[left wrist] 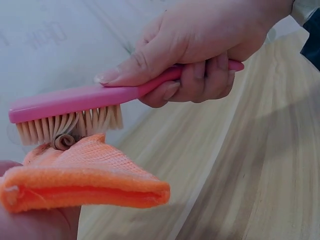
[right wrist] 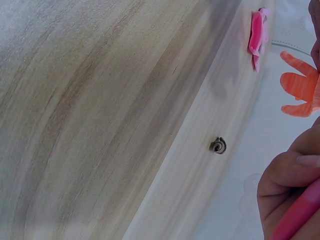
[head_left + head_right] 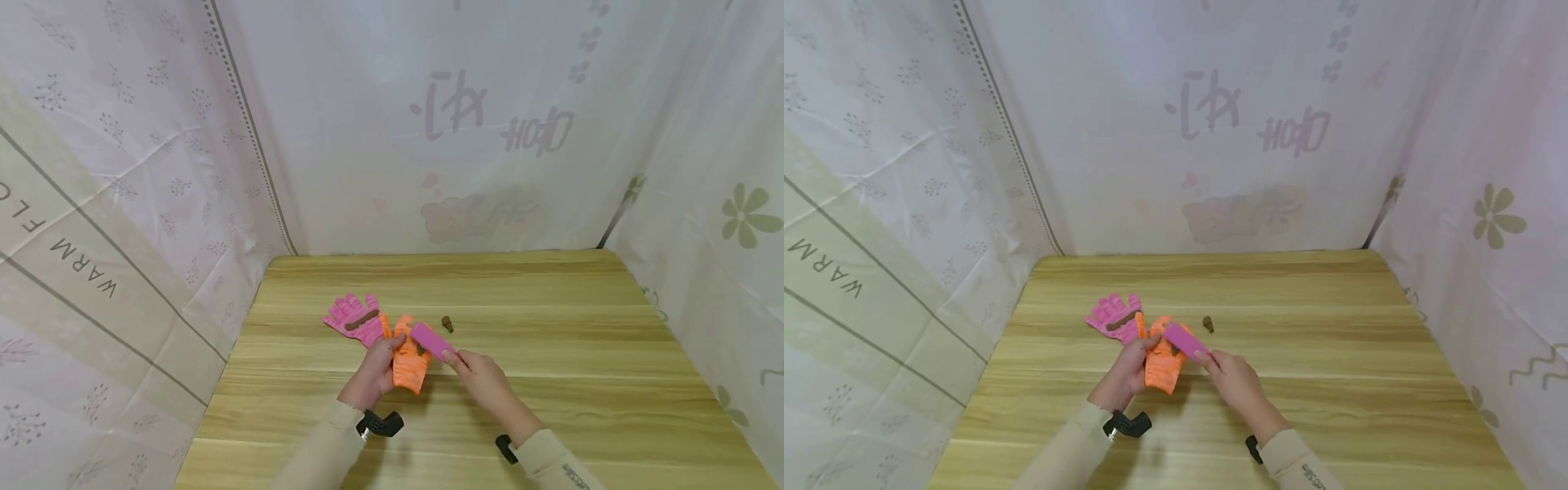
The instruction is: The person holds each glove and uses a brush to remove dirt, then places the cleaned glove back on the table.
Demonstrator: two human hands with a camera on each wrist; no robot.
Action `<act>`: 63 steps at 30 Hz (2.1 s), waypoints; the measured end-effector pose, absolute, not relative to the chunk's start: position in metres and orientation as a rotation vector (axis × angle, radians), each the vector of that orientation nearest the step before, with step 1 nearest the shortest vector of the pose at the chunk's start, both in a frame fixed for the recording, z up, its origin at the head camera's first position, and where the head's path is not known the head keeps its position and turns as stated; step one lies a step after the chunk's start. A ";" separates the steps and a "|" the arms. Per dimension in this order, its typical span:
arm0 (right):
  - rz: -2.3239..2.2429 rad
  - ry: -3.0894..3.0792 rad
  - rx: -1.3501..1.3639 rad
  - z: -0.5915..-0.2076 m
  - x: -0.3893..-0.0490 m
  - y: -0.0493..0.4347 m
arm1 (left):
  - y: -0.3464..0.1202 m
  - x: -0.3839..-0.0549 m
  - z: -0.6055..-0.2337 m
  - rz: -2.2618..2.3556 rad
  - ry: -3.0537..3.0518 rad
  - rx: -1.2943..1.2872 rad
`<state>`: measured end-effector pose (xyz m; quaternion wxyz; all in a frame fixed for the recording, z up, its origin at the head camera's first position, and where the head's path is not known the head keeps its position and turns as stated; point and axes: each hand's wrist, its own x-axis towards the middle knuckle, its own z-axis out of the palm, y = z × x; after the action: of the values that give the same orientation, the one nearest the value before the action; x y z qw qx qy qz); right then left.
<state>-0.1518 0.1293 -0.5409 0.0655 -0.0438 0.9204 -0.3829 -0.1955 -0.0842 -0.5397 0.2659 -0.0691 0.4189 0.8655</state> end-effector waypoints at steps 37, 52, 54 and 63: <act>-1.236 2.756 -0.107 -0.536 -0.148 0.103 | -0.083 -0.194 -0.541 2.322 0.970 -0.174; -1.232 2.773 -0.029 -0.544 -0.151 0.125 | -0.094 -0.197 -0.539 2.412 1.094 -0.313; -1.245 2.762 -0.023 -0.544 -0.151 0.127 | -0.095 -0.198 -0.538 2.403 1.073 -0.289; -1.338 2.697 -0.012 -0.546 -0.151 0.128 | -0.092 -0.197 -0.538 2.369 1.072 -0.198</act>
<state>-0.1513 0.1278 -0.5458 0.0656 -0.0040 0.8939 -0.4434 -0.1971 -0.0917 -0.5376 0.2636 -0.0732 0.3967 0.8763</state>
